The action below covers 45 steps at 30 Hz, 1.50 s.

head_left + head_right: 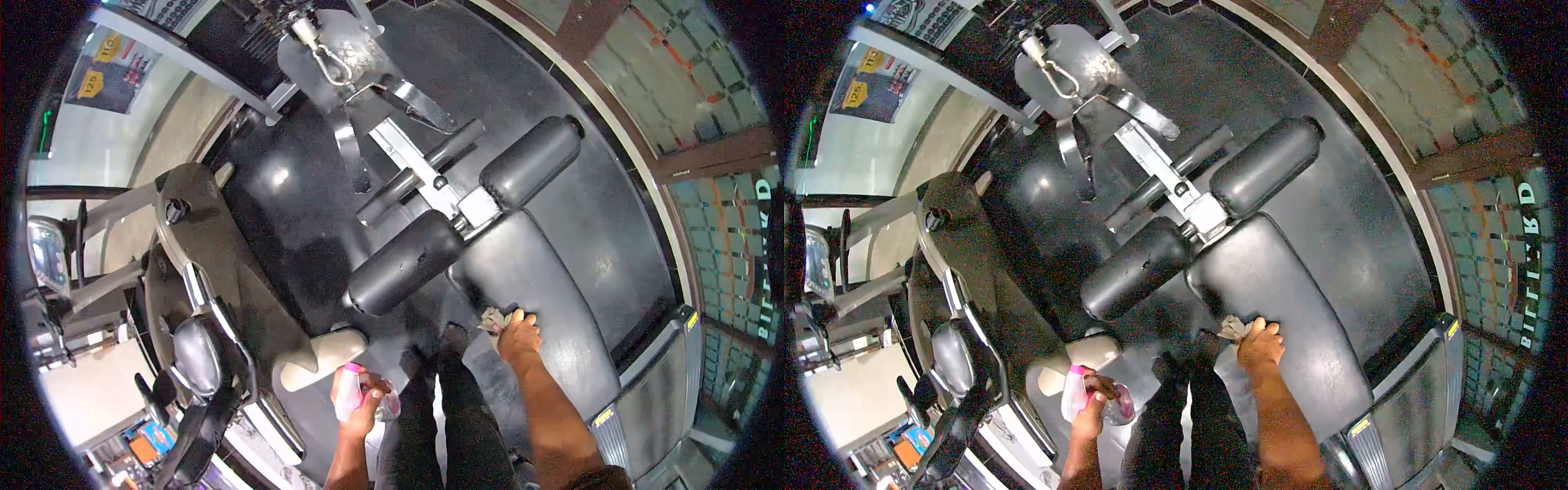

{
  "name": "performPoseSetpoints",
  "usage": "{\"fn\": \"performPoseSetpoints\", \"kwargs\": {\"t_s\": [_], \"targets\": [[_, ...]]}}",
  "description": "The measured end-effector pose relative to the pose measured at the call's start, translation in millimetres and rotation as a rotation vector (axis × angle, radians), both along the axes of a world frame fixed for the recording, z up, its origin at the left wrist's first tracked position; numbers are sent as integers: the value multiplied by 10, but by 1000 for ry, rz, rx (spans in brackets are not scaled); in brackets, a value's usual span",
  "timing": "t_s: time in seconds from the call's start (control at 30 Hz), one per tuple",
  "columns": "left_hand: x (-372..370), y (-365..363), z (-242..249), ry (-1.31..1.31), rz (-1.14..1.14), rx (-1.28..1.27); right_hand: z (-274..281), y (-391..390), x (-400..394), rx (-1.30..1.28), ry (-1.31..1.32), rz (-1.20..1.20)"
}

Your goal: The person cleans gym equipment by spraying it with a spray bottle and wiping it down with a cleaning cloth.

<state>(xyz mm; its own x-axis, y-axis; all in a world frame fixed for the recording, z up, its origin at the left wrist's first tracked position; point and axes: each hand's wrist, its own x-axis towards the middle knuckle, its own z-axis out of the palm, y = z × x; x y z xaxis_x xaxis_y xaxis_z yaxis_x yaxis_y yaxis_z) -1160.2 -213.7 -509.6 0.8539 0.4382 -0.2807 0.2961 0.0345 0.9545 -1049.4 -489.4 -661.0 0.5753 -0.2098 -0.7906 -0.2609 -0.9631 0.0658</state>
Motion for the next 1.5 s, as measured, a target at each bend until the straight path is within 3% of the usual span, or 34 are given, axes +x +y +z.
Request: {"fn": "performPoseSetpoints", "kwargs": {"t_s": [0.1,0.2,0.23,0.27,0.33,0.37,0.4,0.47,0.53,0.67,0.73,0.87,1.0,1.13,1.3,1.4,1.5], "targets": [[53,184,-44,69,-5,23,81,-35,14,55,0,29],[314,419,-222,37,66,-63,-183,-368,-71,346,-104,-42],[522,445,-206,48,111,-34,-146,-463,-66,590,-121,-251],[748,446,-146,65,156,-2,11,-389,-31,677,-204,-348],[1076,514,-81,178,-30,336,484,-86,200,844,-376,-556],[1168,542,-168,139,-70,397,751,106,316,809,-525,-538],[1200,550,-301,182,-10,286,989,321,437,768,-670,-515],[1171,646,-584,-39,-65,488,1217,725,729,873,-1071,-300],[1165,642,-576,-28,-65,441,1300,1145,1000,954,-1212,-161],[1205,602,-458,206,-7,215,1118,1787,738,659,-1041,171],[1178,672,-548,139,-41,196,1139,1878,584,791,-1008,290],[1259,732,-483,180,-85,172,1216,1654,730,900,-905,304],[1270,824,-528,259,-163,114,1248,1636,1190,659,-1102,119],[1175,871,-671,210,-183,133,1314,1989,732,596,-1054,346],[1146,858,-697,229,-165,92,1441,1845,907,695,-923,299],[1131,859,-786,160,-151,81,1523,1695,1361,414,-1124,202],[1148,824,-762,131,-117,21,1224,1891,1045,485,-1226,289]]}}
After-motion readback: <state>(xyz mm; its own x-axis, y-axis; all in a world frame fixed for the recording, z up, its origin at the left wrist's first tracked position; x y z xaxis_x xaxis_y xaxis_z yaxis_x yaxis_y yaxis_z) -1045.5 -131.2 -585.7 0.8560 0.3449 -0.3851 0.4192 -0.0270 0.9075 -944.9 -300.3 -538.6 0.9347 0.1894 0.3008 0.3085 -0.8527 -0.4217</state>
